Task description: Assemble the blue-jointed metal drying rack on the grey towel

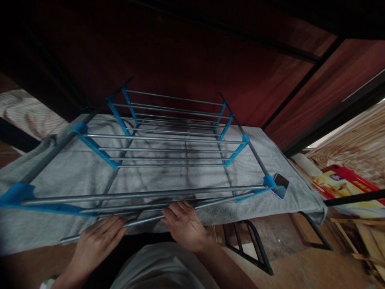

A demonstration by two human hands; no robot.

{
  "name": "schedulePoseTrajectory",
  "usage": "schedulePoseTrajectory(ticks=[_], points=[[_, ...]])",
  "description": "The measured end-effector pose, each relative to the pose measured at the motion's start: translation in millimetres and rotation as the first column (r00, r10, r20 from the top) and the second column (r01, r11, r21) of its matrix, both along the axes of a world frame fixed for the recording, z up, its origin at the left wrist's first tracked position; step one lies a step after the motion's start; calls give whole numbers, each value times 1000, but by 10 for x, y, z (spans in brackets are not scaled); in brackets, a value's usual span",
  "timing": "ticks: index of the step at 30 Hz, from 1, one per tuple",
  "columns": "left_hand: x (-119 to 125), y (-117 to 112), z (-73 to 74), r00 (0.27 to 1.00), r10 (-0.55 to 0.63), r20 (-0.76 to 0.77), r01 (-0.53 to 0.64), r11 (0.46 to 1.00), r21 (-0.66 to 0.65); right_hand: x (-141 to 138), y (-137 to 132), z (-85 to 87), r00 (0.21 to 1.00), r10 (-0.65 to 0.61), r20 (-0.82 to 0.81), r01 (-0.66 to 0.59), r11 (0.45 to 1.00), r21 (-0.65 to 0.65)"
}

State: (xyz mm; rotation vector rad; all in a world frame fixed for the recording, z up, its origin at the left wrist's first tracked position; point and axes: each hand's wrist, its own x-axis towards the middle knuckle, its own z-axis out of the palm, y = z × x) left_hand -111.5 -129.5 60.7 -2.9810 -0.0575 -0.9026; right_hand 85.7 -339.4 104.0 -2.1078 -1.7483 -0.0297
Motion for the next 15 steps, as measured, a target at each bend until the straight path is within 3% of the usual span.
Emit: schedulePoseTrajectory(ticks=[7,15], points=[[-11,9,-18,1000,6,-11,-6,999,-50,25,-2,-17,1000,20,-3,-20,1000,-13],[0,31,-47,1000,0,4,0,1000,-12,65,14,-32,999,32,-1,-32,999,-18]])
